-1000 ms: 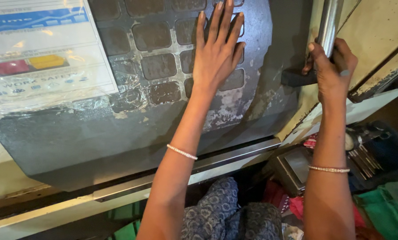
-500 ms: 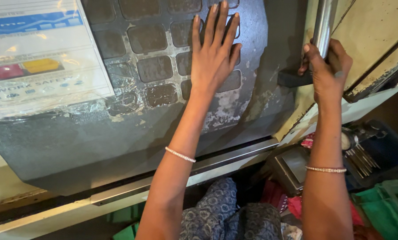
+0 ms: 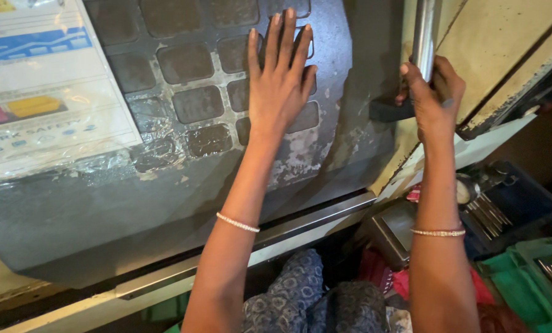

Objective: The person opens a machine door, removes a metal rod from a lathe chuck, and measures it with a dial caliper. The person then places the rod into a green bin and repeats the process with additional rods.

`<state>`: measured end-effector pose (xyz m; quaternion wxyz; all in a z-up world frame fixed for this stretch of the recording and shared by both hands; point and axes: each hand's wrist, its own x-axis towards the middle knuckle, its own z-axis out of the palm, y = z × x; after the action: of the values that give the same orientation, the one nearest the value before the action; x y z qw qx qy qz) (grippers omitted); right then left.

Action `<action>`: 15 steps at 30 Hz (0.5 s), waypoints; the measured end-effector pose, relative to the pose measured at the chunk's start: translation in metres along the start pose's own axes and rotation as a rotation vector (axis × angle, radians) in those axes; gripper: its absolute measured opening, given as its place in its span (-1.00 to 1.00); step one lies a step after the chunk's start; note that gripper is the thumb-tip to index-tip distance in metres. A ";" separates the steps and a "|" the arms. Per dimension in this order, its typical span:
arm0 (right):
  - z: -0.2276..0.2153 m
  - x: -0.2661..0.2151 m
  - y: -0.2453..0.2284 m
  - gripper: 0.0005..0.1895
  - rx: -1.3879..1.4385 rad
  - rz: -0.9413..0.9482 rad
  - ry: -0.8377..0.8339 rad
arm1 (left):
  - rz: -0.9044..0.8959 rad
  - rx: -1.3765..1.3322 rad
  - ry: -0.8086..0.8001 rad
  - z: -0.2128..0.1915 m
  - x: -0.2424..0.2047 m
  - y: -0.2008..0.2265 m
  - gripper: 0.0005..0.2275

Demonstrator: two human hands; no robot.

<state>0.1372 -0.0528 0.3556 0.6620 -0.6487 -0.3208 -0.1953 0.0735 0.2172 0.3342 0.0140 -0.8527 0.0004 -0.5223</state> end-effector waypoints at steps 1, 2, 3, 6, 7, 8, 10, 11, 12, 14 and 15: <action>0.000 0.000 -0.001 -0.60 -0.005 0.012 0.005 | 0.000 0.001 -0.003 0.000 0.000 0.000 -0.46; 0.001 0.001 -0.002 -0.60 -0.009 0.023 0.010 | 0.001 0.004 -0.001 -0.001 0.000 0.000 -0.46; 0.002 0.001 -0.003 -0.60 -0.007 0.027 0.012 | 0.002 0.008 0.001 -0.001 -0.001 0.001 -0.46; 0.003 0.002 -0.005 -0.60 -0.004 0.042 0.017 | 0.005 0.011 0.003 -0.002 0.000 0.001 -0.46; 0.003 0.002 -0.005 -0.60 -0.005 0.047 0.019 | 0.006 0.012 0.002 -0.002 0.000 0.000 -0.46; 0.003 0.001 -0.005 -0.60 -0.007 0.053 0.022 | 0.007 0.014 0.004 -0.002 -0.001 0.000 -0.46; 0.003 0.000 -0.006 -0.60 -0.004 0.045 0.018 | 0.008 0.018 0.009 -0.002 -0.001 0.000 -0.46; 0.003 0.000 -0.006 -0.61 -0.003 0.040 0.015 | 0.008 0.014 0.008 -0.002 -0.002 0.000 -0.46; 0.003 0.000 -0.006 -0.61 0.004 0.040 0.017 | 0.009 0.010 0.007 -0.003 -0.001 0.000 -0.46; 0.003 0.000 -0.005 -0.60 0.016 0.038 0.020 | 0.012 0.010 0.006 -0.003 -0.001 0.000 -0.46; 0.003 0.001 -0.005 -0.61 0.013 0.043 0.025 | 0.013 0.014 0.006 -0.003 -0.001 0.000 -0.46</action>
<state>0.1335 -0.0498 0.3596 0.6741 -0.6488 -0.2996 -0.1868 0.0700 0.2176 0.3349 0.0235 -0.8511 0.0024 -0.5245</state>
